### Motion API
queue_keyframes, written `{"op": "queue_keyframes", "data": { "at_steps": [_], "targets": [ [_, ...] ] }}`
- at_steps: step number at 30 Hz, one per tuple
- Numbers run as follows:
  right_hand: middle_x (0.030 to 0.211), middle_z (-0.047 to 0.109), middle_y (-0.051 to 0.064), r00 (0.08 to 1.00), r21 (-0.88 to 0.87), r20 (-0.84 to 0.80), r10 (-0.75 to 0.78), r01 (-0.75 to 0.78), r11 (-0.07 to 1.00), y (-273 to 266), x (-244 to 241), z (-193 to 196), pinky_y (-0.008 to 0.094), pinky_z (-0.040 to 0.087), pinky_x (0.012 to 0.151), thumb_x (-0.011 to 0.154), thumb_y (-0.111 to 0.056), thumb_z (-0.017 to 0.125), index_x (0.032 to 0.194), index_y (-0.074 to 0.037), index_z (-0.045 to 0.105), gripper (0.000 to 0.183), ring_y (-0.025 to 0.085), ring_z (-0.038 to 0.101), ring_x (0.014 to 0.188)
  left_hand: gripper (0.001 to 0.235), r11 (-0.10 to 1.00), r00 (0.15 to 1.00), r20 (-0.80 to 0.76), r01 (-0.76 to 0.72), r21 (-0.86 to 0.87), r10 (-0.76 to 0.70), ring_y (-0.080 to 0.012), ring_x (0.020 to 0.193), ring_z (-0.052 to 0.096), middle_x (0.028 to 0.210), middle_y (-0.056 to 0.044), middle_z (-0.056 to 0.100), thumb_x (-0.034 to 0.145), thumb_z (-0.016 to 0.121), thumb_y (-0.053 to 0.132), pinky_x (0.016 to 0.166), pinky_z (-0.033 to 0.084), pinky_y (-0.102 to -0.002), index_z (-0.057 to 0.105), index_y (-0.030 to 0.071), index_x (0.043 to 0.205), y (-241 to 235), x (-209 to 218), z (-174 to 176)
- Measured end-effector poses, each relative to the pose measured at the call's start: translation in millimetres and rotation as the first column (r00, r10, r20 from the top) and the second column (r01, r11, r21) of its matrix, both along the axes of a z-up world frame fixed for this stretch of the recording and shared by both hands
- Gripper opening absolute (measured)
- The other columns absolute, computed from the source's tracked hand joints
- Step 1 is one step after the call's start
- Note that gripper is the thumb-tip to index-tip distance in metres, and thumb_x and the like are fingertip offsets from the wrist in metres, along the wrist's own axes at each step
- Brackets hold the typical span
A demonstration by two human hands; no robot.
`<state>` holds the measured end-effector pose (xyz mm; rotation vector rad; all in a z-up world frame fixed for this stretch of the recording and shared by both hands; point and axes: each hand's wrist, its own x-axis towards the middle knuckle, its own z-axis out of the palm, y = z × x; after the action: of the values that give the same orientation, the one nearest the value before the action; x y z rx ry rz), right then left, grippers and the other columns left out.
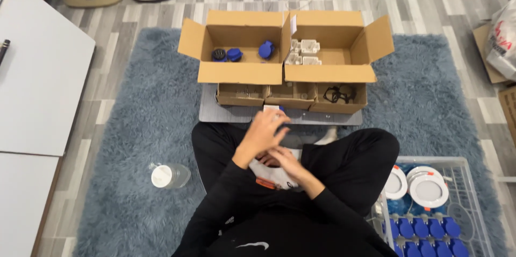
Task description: Assembling and inspecting electrical components using a screwdriver while sitting on the floor.
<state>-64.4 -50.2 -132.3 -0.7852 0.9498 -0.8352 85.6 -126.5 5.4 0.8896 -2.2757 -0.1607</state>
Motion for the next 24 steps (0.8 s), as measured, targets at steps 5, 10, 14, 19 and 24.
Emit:
{"op": "queue_keyframes", "data": {
  "at_steps": [5,10,14,19,24],
  "targets": [
    [0.098,0.085,0.018,0.969,-0.198,-0.238,0.062,-0.111,0.974,-1,-29,49,0.036,0.063,0.082,0.111,-0.029,0.068,0.120,-0.006,0.080,0.028,0.023,0.079,0.086,0.063,0.988,0.973,0.213,-0.113,0.104,0.089,-0.0371,0.139,0.051,0.144,-0.010,0.059,0.082,0.088,0.020,0.112,0.041,-0.054,0.069,0.023,0.142,-15,9,-24],
    [0.098,0.086,0.015,0.946,-0.254,-0.318,0.056,-0.142,0.957,0,-42,65,0.038,0.063,0.088,0.110,-0.026,0.069,0.118,-0.008,0.082,0.023,0.021,0.079,0.092,0.071,0.967,0.939,0.323,-0.185,0.177,0.120,-0.0362,0.147,0.043,0.155,-0.008,0.051,0.078,0.091,0.017,0.119,0.035,-0.057,0.066,0.028,0.144,-22,-3,-46],
    [0.099,0.085,0.013,0.933,-0.266,-0.355,0.055,-0.157,0.951,-3,-50,62,0.037,0.064,0.087,0.109,-0.027,0.072,0.118,-0.009,0.082,0.023,0.019,0.077,0.091,0.056,0.978,0.942,0.312,-0.170,0.123,0.124,-0.0347,0.142,0.046,0.151,-0.004,0.055,0.076,0.090,0.009,0.113,0.039,-0.054,0.069,0.024,0.125,-26,-8,-40],
    [0.094,0.083,0.012,0.909,-0.253,-0.406,0.098,-0.214,0.943,-7,-61,56,0.039,0.063,0.087,0.109,-0.025,0.072,0.117,-0.010,0.084,0.021,0.020,0.077,0.092,0.043,0.981,0.946,0.311,-0.137,0.137,0.089,-0.0317,0.136,0.048,0.144,-0.002,0.058,0.075,0.091,0.008,0.110,0.038,-0.054,0.066,0.023,0.107,-20,-6,-19],
    [0.097,0.084,0.014,0.881,-0.270,-0.468,0.067,-0.215,0.939,-18,-74,62,0.043,0.063,0.089,0.108,-0.025,0.071,0.120,-0.011,0.082,0.021,0.022,0.075,0.093,0.060,0.966,0.986,0.131,-0.130,0.224,0.102,-0.0348,0.133,0.052,0.146,-0.007,0.051,0.083,0.091,0.020,0.111,0.045,-0.057,0.062,0.025,0.136,-19,-2,-12]
  ]
}}
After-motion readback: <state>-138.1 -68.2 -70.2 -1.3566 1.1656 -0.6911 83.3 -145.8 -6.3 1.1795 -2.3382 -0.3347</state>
